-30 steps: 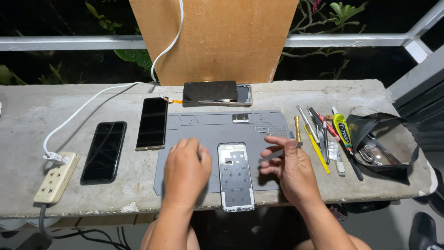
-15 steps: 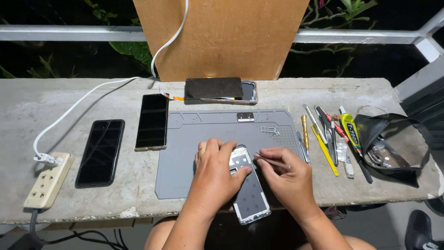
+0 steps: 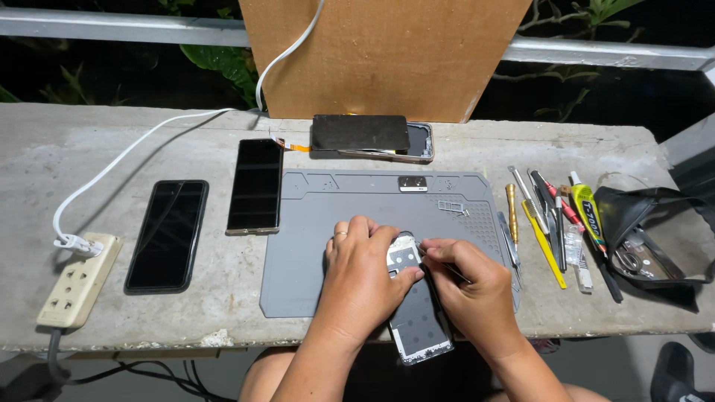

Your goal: The person disassembles a phone by prying off the screen with a tool, removes the internal frame and components, and then uses tweezers to remove small stickers or adhesive pieces from the back of the screen assembly.

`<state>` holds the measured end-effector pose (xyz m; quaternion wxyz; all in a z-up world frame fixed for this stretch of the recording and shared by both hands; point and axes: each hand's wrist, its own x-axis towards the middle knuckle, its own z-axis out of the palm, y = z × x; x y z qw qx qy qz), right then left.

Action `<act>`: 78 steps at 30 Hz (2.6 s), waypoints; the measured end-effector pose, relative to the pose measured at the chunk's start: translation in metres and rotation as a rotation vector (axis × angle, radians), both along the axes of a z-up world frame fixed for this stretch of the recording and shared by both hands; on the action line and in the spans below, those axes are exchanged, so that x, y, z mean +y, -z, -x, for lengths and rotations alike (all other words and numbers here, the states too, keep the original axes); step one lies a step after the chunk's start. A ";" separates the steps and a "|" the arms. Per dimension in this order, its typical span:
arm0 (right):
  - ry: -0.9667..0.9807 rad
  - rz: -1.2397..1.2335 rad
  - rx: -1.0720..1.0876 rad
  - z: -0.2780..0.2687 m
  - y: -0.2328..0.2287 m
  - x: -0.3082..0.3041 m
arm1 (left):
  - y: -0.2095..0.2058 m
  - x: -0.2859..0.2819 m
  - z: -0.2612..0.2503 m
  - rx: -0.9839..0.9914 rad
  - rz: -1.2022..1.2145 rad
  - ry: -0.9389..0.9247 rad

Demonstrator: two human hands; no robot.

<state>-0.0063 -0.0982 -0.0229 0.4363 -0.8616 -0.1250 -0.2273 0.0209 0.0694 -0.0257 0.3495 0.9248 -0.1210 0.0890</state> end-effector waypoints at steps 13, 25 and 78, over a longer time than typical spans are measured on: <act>-0.020 0.155 -0.093 -0.004 0.002 0.004 | 0.002 -0.003 -0.002 0.014 0.001 -0.021; 0.001 0.222 -0.104 0.001 0.003 0.009 | 0.007 -0.002 -0.003 0.001 0.002 -0.034; 0.050 0.010 -0.012 -0.004 -0.003 0.010 | -0.007 0.001 -0.004 0.015 -0.005 -0.021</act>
